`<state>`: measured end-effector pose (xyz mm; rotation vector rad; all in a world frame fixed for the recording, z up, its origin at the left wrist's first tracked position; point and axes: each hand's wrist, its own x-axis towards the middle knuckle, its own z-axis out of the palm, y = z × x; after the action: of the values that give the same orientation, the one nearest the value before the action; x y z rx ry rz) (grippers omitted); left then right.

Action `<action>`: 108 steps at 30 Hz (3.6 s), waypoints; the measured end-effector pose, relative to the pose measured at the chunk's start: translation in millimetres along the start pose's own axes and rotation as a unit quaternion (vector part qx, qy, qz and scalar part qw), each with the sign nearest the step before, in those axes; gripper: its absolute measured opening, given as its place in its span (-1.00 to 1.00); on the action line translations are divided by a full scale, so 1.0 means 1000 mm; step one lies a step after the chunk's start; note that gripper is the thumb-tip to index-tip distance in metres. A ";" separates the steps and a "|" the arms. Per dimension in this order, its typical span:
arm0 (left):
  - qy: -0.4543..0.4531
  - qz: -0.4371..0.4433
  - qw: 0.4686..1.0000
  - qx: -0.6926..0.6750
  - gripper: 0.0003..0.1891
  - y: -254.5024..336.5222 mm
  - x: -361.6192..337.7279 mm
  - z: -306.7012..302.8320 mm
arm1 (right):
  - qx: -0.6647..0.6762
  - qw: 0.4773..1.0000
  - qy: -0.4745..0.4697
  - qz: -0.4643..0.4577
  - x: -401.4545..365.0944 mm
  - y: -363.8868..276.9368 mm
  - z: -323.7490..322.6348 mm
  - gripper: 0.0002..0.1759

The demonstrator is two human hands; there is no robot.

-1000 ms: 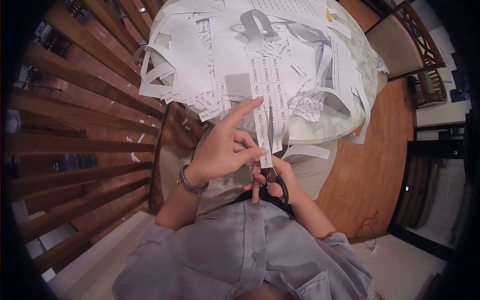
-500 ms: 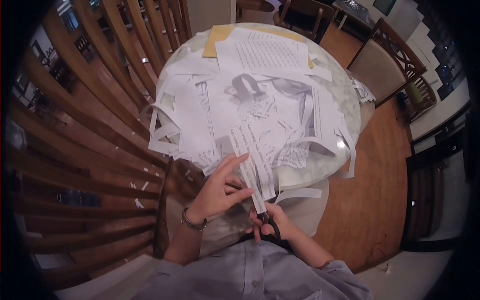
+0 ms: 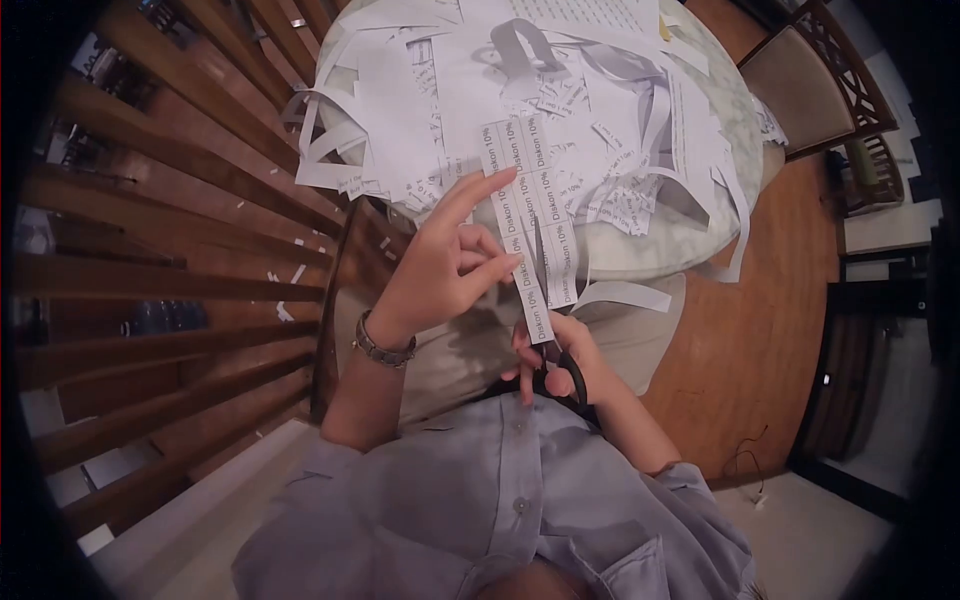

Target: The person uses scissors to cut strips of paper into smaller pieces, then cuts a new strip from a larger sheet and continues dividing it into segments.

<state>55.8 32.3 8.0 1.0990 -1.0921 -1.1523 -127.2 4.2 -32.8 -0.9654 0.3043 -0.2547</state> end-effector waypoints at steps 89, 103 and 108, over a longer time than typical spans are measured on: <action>-0.021 0.016 1.000 -0.016 -0.33 0.004 0.015 -0.007 | -0.046 0.997 0.053 -0.014 0.006 -0.004 0.003 -0.71; -0.044 0.020 0.998 -0.037 -0.34 0.003 0.007 -0.001 | -0.008 0.999 0.036 -0.037 0.006 -0.003 0.001 -0.60; -0.036 0.025 0.998 -0.043 -0.35 0.003 0.005 0.001 | -0.007 0.998 0.046 -0.032 0.006 -0.001 0.002 -0.56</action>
<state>55.7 27.3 11.6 0.9652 -1.1085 -1.1960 -121.1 2.9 -31.6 -0.9806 0.3589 -0.3570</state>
